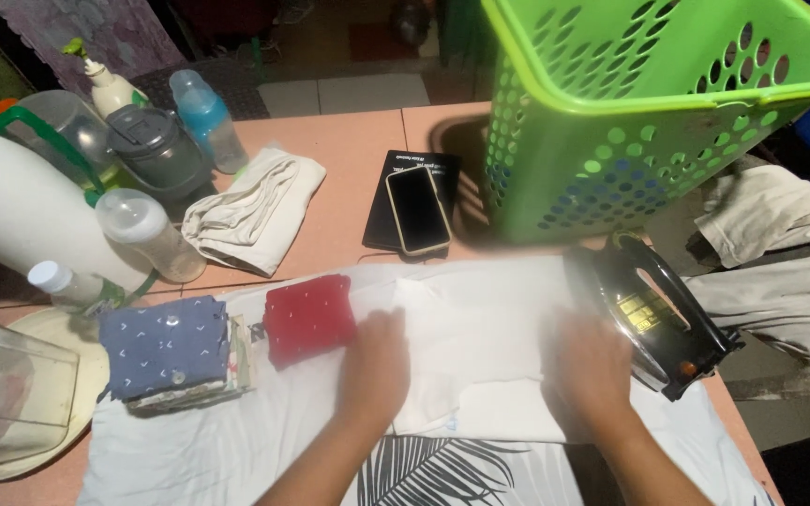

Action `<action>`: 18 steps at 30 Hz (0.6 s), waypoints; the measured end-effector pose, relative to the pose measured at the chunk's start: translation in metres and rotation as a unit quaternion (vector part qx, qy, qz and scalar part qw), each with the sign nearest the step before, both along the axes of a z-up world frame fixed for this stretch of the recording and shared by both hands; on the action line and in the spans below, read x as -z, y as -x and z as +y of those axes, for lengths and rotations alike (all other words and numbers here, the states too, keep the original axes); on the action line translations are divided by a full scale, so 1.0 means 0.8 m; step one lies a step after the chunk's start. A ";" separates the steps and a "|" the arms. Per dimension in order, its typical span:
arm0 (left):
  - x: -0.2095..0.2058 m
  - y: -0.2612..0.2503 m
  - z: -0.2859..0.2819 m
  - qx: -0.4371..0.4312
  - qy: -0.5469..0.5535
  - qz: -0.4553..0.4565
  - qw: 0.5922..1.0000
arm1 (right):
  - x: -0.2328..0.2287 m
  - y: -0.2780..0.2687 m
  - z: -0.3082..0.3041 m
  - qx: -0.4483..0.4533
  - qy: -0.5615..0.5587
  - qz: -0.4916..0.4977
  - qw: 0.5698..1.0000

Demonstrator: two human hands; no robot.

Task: Ironing a white shirt and a blue hoodie, folding them, and placing them in a drawer.

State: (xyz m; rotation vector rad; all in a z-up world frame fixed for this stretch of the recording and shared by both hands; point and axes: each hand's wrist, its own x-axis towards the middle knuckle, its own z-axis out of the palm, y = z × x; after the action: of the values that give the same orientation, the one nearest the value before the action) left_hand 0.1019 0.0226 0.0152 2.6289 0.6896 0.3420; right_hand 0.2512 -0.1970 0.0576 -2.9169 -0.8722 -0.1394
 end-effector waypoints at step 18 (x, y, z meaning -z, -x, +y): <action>-0.041 -0.050 0.027 -0.108 0.325 0.007 0.939 | -0.017 -0.044 -0.013 -0.047 0.178 0.014 0.983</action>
State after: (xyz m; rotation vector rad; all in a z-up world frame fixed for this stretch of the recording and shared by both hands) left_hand 0.1416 0.0439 0.0482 1.9353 0.9154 0.1208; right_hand 0.2866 -0.2075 0.0714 -3.1804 -1.1350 0.0747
